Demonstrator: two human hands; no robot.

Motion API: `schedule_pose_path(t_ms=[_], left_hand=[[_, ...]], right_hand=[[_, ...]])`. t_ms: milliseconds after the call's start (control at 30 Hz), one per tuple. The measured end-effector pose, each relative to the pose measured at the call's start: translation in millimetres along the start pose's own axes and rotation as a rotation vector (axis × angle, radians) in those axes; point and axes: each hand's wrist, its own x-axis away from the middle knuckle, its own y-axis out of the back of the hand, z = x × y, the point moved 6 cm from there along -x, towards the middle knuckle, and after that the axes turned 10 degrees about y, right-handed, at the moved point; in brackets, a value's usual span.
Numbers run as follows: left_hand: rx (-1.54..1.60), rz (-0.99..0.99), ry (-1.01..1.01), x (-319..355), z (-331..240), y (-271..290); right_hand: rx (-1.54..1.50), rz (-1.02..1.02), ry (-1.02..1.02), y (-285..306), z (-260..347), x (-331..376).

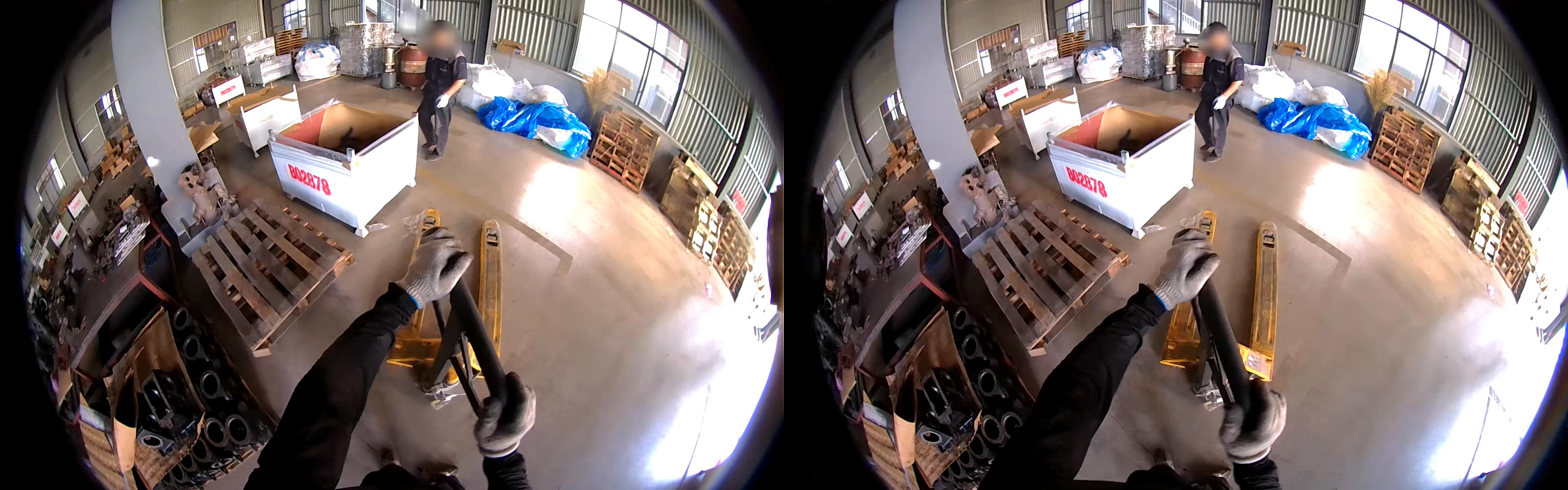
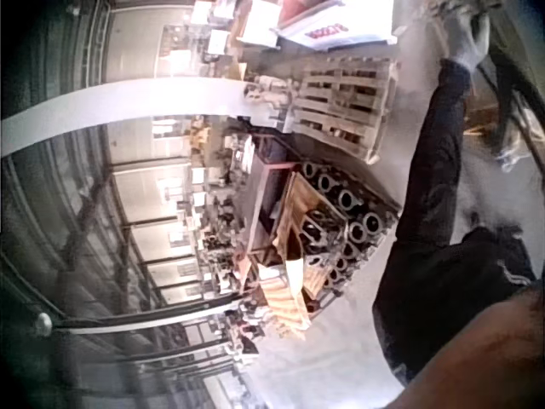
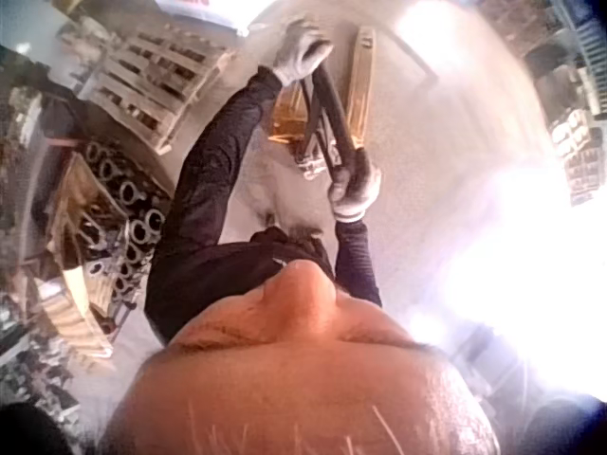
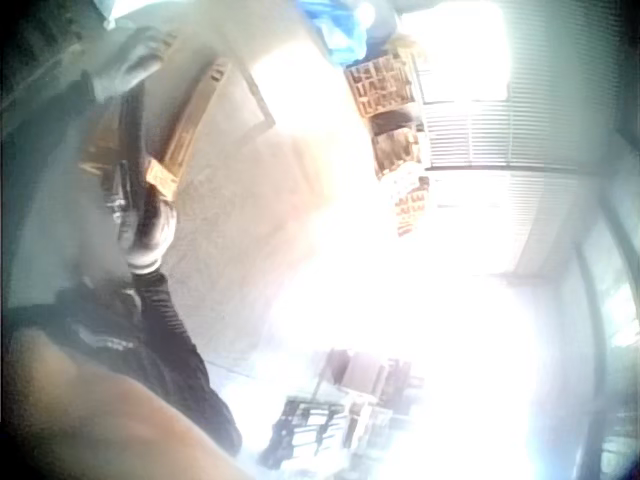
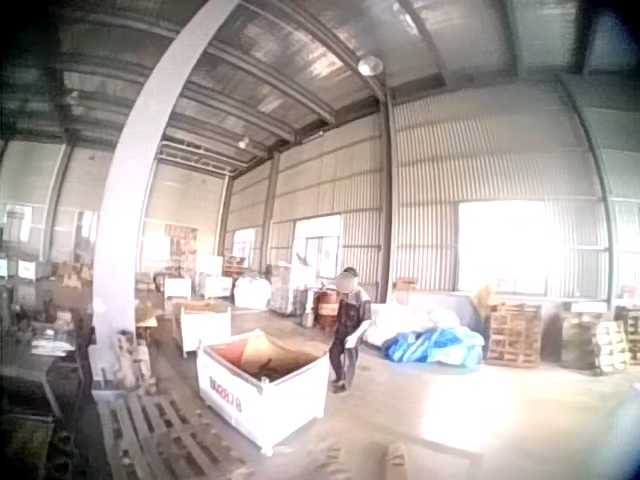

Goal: The person moves a large white bin using a yellow manual pallet jack and positions it near a wooden pallet. They then repeatedly reach into the bin to remove cylindrical metal parts wrapped in pink plastic, unwrap them, and place them onto the pallet.

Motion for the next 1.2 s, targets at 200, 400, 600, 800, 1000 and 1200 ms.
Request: schedule_pose_path(t_ms=[200,400,600,800,1000,1200], left_hand=[[0.139,0.249,-0.047,-46.0,20.4,-47.8],[0.251,0.240,-0.047,-63.4,17.7,-94.5],[0.271,0.328,-0.090,-76.0,-12.3,-156.5],[0.317,0.315,-0.173,-86.9,-42.8,-219.5],[0.353,0.316,-0.199,-90.9,-73.5,-279.8],[0.382,0.180,-0.291,-95.8,-115.2,-344.7]], right_hand=[[-0.019,-0.056,-0.160,-37.0,20.2,-20.5],[0.053,-0.119,-0.244,-33.3,-6.6,-18.3],[0.161,-0.191,-0.324,-10.0,-47.9,-9.1],[0.167,-0.227,-0.403,18.5,-94.7,0.1],[0.245,-0.303,-0.388,61.3,-156.5,22.1],[0.374,-0.535,-0.363,134.3,-201.8,-1.6]])
